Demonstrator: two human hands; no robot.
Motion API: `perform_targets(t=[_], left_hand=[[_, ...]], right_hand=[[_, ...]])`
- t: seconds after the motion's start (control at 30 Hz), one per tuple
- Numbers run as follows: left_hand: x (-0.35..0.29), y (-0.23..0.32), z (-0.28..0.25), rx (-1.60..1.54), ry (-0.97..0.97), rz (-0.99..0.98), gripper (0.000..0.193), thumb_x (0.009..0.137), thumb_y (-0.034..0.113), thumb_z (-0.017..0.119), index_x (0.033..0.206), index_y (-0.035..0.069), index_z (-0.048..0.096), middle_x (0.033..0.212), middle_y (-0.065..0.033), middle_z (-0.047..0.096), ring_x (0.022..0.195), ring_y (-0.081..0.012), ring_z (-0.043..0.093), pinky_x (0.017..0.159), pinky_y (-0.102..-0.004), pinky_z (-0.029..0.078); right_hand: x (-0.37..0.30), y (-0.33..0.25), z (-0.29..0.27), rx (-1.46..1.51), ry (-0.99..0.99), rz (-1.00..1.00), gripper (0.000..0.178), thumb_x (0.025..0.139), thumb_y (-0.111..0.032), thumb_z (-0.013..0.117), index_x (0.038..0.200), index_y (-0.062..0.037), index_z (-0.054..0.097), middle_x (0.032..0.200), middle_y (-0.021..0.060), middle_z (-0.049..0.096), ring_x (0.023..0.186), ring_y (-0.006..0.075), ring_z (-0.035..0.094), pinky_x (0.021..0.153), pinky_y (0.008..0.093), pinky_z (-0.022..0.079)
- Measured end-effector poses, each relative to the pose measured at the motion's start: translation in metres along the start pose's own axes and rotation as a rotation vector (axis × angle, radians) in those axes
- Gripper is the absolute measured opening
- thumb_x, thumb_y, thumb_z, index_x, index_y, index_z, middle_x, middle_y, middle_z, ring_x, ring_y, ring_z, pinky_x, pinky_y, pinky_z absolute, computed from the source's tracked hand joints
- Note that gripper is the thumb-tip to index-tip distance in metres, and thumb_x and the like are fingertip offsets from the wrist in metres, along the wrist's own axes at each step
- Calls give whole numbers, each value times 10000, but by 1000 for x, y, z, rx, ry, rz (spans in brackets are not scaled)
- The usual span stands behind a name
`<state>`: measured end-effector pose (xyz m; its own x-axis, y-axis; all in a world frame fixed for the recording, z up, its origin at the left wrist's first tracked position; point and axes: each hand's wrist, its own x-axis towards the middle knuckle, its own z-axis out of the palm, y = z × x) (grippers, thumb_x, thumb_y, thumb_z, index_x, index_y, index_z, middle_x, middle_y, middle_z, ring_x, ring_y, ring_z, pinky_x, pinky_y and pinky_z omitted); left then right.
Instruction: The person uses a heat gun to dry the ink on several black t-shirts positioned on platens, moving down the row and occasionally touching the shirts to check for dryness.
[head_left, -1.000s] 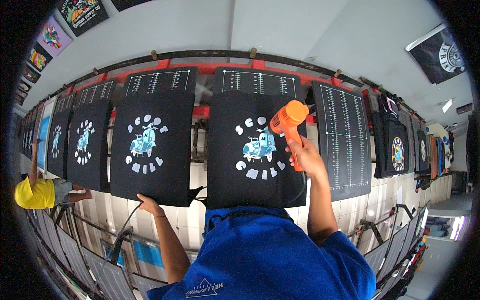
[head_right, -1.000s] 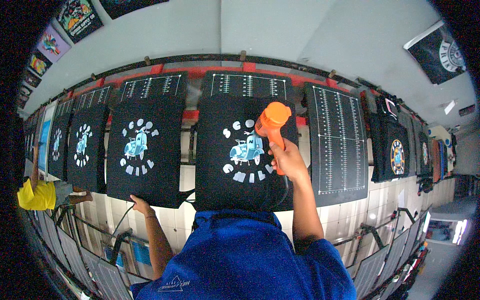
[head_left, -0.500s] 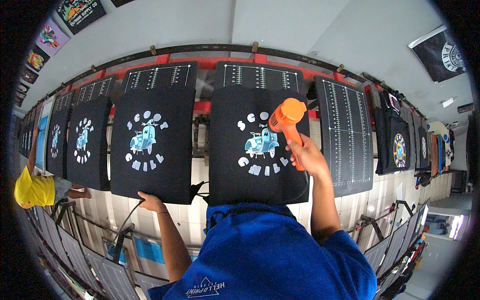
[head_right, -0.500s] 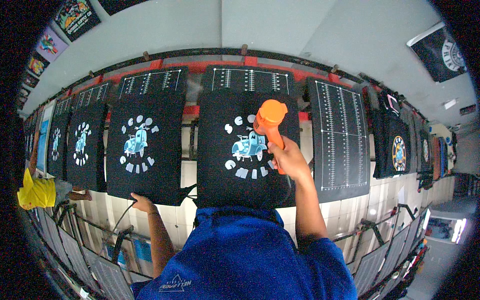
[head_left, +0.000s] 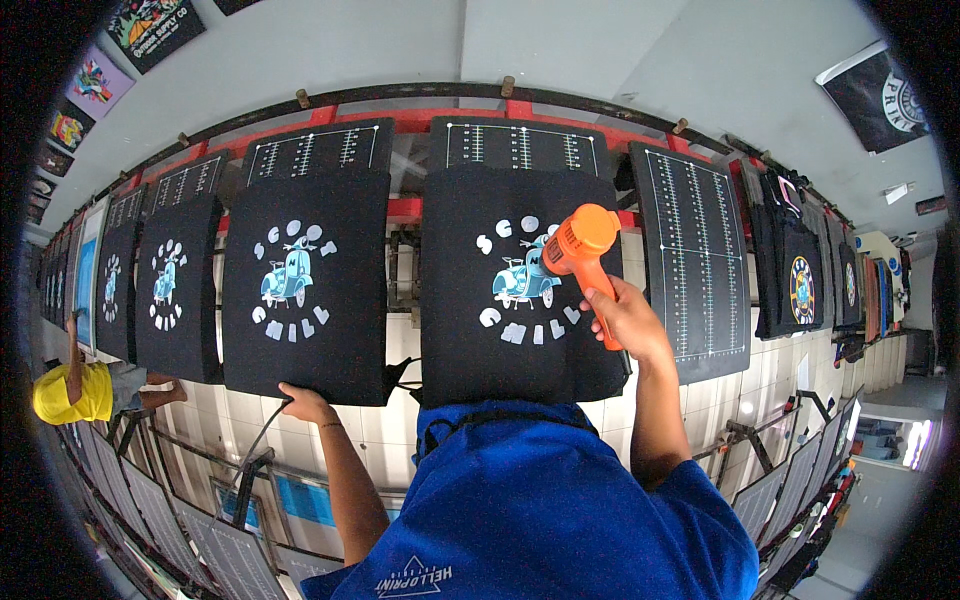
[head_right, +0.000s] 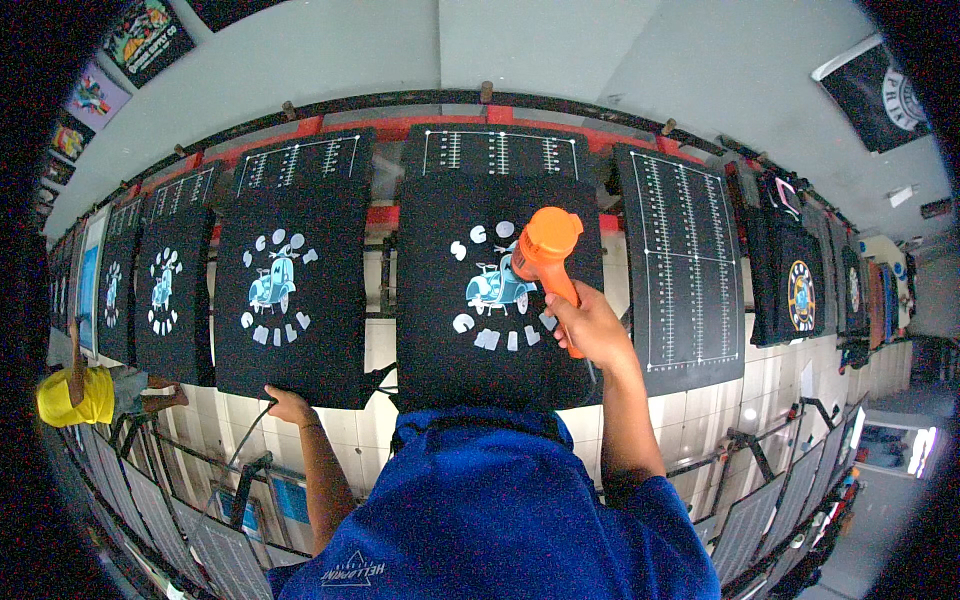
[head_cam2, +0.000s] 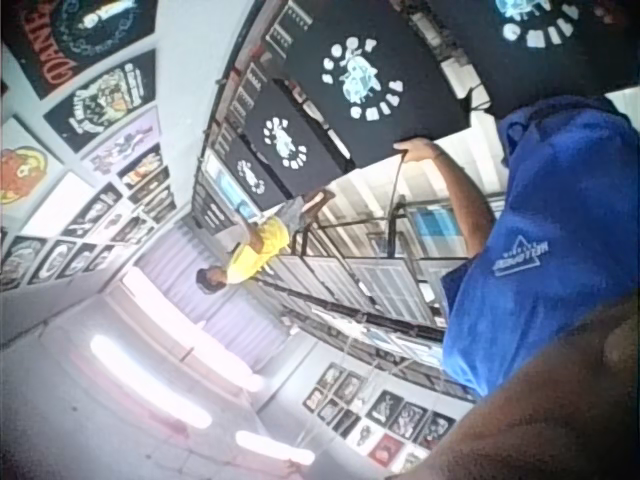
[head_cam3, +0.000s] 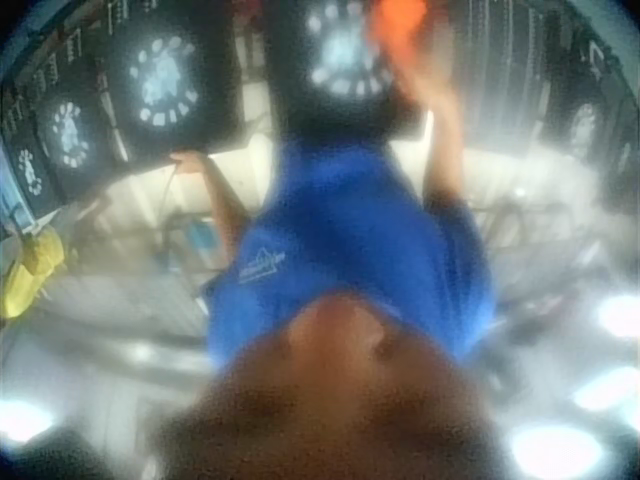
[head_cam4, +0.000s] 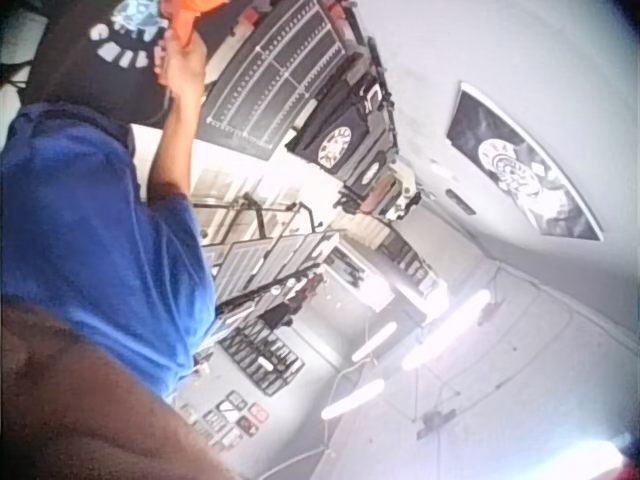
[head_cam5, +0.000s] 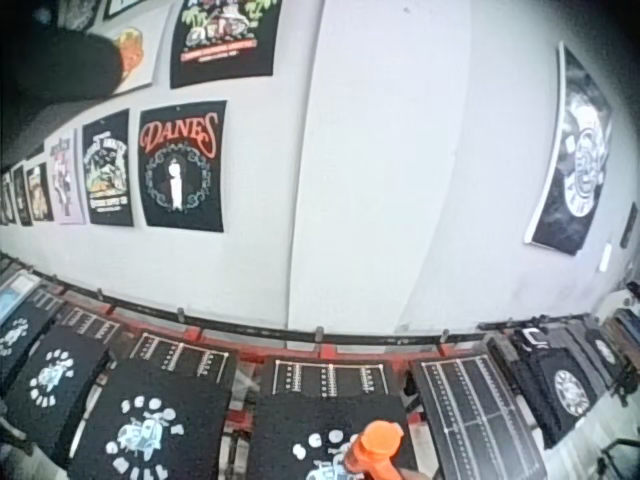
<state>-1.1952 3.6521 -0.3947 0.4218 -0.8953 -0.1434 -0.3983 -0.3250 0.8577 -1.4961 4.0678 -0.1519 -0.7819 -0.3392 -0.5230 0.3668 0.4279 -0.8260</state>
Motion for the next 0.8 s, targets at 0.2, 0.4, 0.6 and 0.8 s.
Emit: perform_targets(t=[0.2, 0.4, 0.6, 0.8], left_hand=[[13, -16, 5, 39, 55, 24, 752, 887, 528, 560, 1098, -184, 443, 1063, -315, 593, 960, -398, 615, 855, -455, 488], [13, -15, 4, -4, 7, 2, 726, 901, 507, 551, 1120, -175, 427, 1109, -330, 570, 989, -406, 602, 869, -451, 484], [3, -5, 1, 12, 17, -5, 657, 930, 460, 525, 1106, -168, 445, 1105, -341, 565, 1005, -407, 591, 892, -444, 468], [-5, 6, -1, 34, 13, -25, 695, 919, 485, 523, 1135, -169, 431, 1115, -357, 557, 1021, -443, 579, 898, -468, 459]], right_hand=[[-5, 7, -3, 25, -18, -1, 279, 923, -234, 581, 1071, -2, 541, 823, 31, 597, 572, 73, 530, 477, 224, 454], [-13, 7, -5, 17, -36, 17, 288, 922, -230, 577, 1086, 3, 538, 829, 28, 602, 571, 76, 531, 477, 223, 454], [-21, 10, -6, 25, -45, 45, 330, 936, -258, 573, 1142, -4, 533, 867, 33, 615, 573, 75, 530, 506, 221, 465], [-25, 15, -11, 53, -67, 29, 338, 938, -266, 574, 1148, -5, 534, 868, 32, 617, 575, 73, 534, 502, 222, 466]])
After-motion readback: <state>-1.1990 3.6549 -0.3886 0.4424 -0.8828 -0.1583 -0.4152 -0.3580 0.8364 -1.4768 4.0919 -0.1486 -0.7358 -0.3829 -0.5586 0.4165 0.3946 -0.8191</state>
